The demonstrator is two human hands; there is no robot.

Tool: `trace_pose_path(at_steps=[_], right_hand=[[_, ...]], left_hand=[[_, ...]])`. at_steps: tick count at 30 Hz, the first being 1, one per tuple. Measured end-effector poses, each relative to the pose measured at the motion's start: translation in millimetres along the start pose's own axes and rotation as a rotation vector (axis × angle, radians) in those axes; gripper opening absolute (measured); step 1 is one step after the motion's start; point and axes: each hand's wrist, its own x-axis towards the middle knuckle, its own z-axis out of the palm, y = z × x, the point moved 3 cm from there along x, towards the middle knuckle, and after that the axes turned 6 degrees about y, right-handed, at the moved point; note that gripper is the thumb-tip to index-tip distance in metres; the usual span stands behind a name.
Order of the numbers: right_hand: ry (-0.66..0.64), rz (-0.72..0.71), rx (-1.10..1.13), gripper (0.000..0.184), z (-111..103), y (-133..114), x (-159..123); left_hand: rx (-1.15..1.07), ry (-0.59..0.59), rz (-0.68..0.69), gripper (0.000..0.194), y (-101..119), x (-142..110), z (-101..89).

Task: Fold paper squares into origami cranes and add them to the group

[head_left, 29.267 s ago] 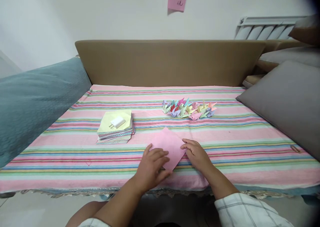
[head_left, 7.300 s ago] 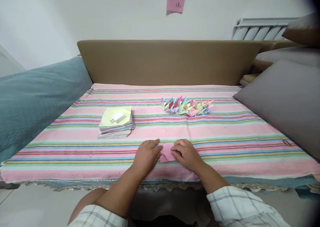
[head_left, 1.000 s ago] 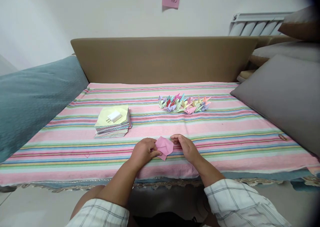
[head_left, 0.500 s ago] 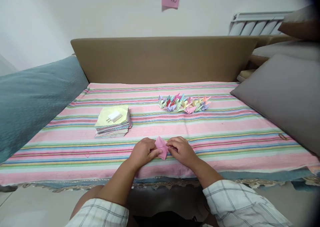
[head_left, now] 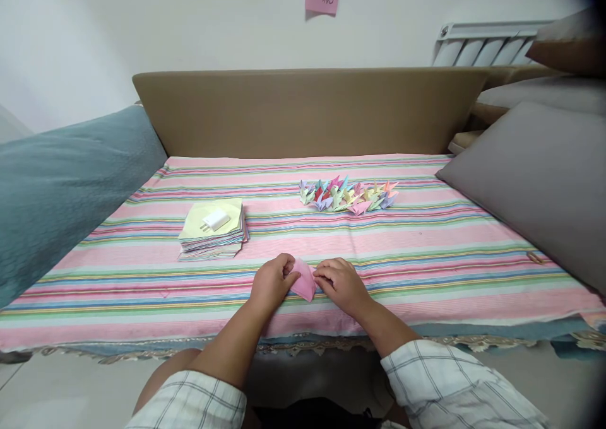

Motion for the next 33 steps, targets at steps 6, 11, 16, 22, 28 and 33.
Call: trace_pose_path(at_steps=[6, 11, 16, 22, 28, 33], right_hand=[[0.025, 0.005, 0.009, 0.012, 0.4, -1.1, -0.8], [0.047, -0.025, 0.013, 0.013, 0.6, -2.0, -1.3], [0.011, -0.043, -0.018, 0.011, 2.5, -1.9, -1.2], [0.005, -0.022, 0.009, 0.011, 0.6, -2.5, -0.7], [-0.019, 0.007, 0.008, 0.009, -0.6, -1.7, 0.9], [-0.019, 0.012, -0.008, 0.008, -0.6, -1.5, 1.1]], left_hand=[[-0.116, -0.013, -0.047, 0.05, -0.4, 1.9, 2.0], [-0.12, -0.005, -0.065, 0.049, 2.8, 1.6, 3.1], [-0.058, 0.013, -0.031, 0.037, 5.7, 0.6, 2.4], [-0.016, 0.011, 0.09, 0.031, 6.9, 0.6, 4.5], [-0.098, -0.006, 0.245, 0.021, 4.2, 1.7, 8.3], [-0.108, -0.137, 0.362, 0.024, 4.8, -0.8, -0.3]])
